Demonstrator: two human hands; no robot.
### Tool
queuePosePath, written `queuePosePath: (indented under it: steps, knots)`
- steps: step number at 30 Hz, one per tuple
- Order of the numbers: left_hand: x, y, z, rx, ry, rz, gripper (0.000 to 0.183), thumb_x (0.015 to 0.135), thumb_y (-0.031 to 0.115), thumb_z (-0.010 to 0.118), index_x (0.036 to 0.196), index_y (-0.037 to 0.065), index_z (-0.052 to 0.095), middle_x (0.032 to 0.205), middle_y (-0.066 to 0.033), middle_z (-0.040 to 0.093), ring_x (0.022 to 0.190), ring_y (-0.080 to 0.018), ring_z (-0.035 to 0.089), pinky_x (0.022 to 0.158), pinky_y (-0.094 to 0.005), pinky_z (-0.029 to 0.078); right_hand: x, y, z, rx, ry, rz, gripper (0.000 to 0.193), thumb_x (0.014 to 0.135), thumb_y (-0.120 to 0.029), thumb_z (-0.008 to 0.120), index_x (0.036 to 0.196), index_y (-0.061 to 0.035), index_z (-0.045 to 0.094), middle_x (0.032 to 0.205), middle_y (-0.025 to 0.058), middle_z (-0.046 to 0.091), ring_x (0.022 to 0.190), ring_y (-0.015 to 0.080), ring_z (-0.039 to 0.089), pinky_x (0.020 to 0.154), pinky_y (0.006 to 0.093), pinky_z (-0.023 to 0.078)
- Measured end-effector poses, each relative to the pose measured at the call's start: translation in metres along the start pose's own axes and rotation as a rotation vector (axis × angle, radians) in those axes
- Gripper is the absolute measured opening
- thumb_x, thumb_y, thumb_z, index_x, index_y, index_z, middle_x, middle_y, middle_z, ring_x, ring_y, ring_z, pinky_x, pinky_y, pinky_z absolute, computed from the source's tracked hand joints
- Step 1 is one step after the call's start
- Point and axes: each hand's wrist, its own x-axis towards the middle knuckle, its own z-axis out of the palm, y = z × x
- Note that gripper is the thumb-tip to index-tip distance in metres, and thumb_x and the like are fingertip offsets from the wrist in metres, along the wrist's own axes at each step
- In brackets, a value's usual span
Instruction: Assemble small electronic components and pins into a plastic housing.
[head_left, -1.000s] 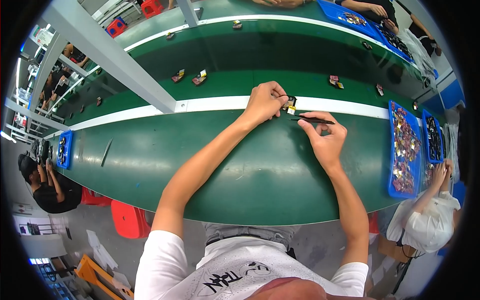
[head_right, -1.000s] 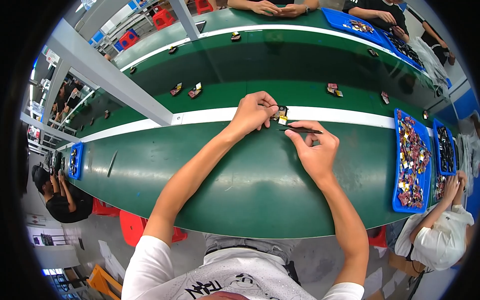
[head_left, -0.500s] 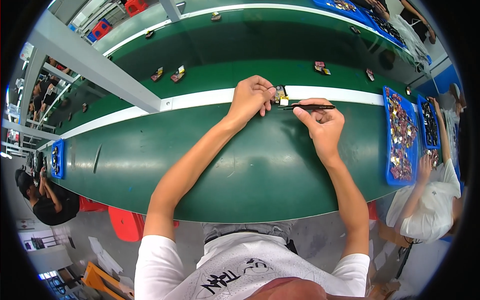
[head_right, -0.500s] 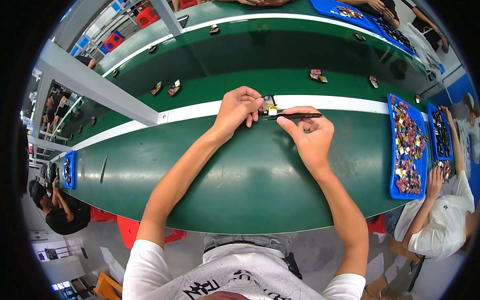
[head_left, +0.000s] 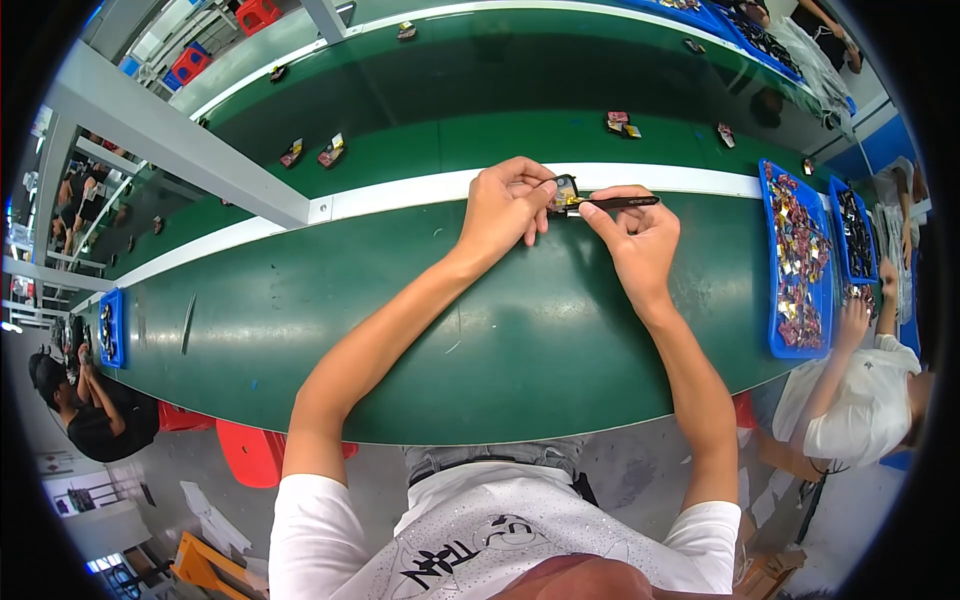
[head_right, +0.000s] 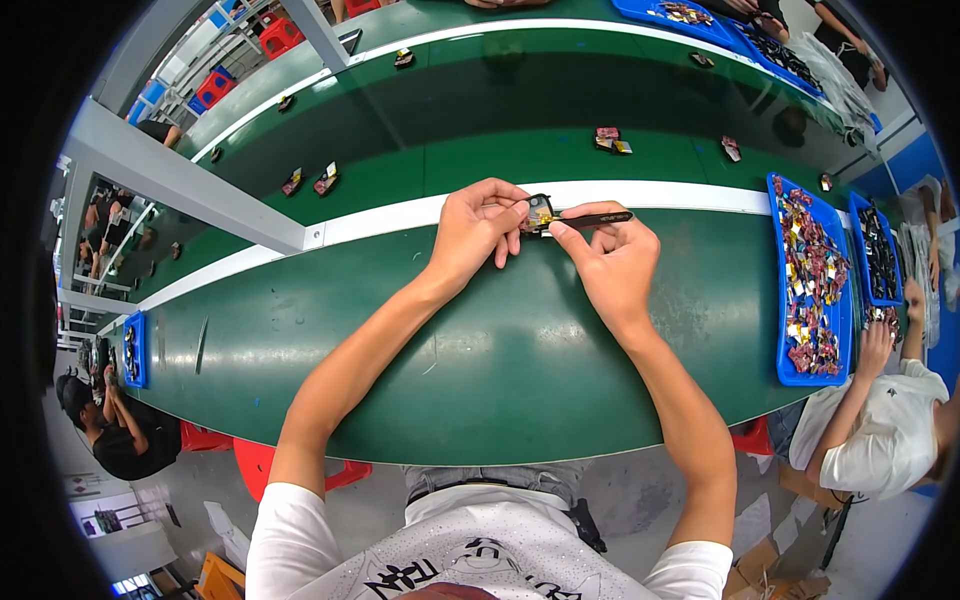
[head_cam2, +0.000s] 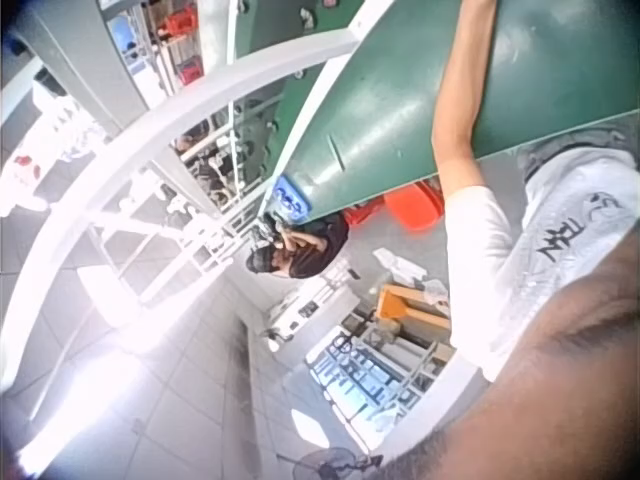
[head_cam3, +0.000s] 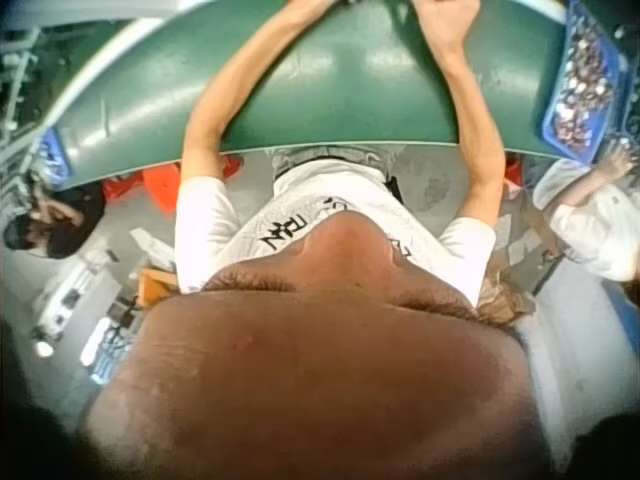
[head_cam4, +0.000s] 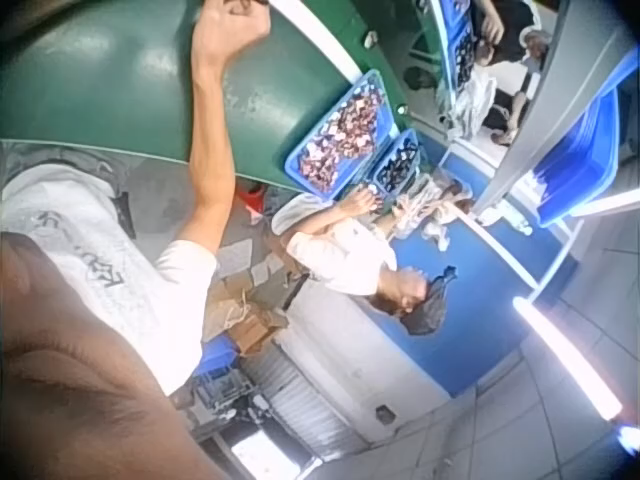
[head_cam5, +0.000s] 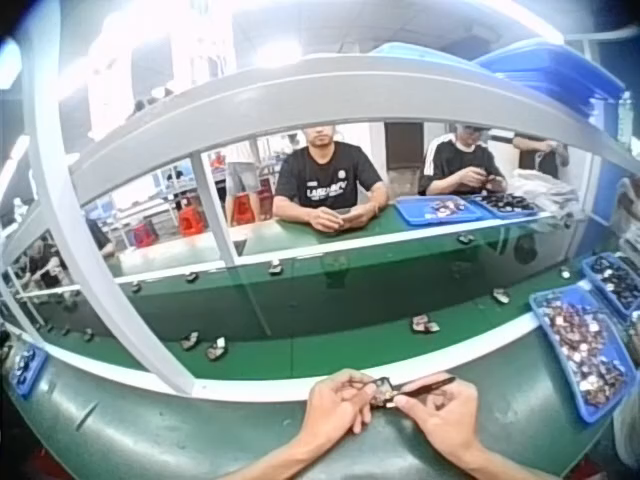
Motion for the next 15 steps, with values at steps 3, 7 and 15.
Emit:
queuePosePath:
  steps: [3,7,15]
  knots:
    - [0.0004,-0.0004,0.0002,-0.02,0.011,-0.009,0.018,0.096,0.005,0.064,0.106,-0.01,0.064,0.08,-0.0115,0.067,0.054,-0.0114,0.061,0.043,-0.024,0.046,-0.0003,0.0,0.0016,-0.027,0.01,0.0,0.013,0.083,-0.001,0.081,0.094,0.0017,0.073,0.065,-0.0059,0.056,0.051,-0.0011,0.034,0.047,0.0212,0.023]
    - [0.0019,-0.0033,0.0002,-0.087,0.037,-0.021,0.017,0.095,0.004,0.064,0.104,-0.01,0.063,0.081,-0.0116,0.066,0.056,-0.0126,0.062,0.044,-0.0246,0.049,-0.0012,0.0003,0.0015,-0.096,0.028,-0.025,0.013,0.083,-0.002,0.081,0.093,0.0005,0.074,0.064,-0.0062,0.056,0.051,-0.001,0.034,0.046,0.0215,0.023]
    - [0.0002,-0.0017,0.0009,-0.139,0.01,-0.048,0.017,0.095,0.005,0.064,0.104,-0.009,0.063,0.083,-0.0113,0.066,0.059,-0.0139,0.064,0.046,-0.0249,0.051,0.0006,0.0006,0.0021,-0.059,0.005,0.018,0.013,0.083,-0.001,0.082,0.093,0.0004,0.073,0.066,-0.0053,0.059,0.051,-0.0012,0.036,0.047,0.0206,0.025]
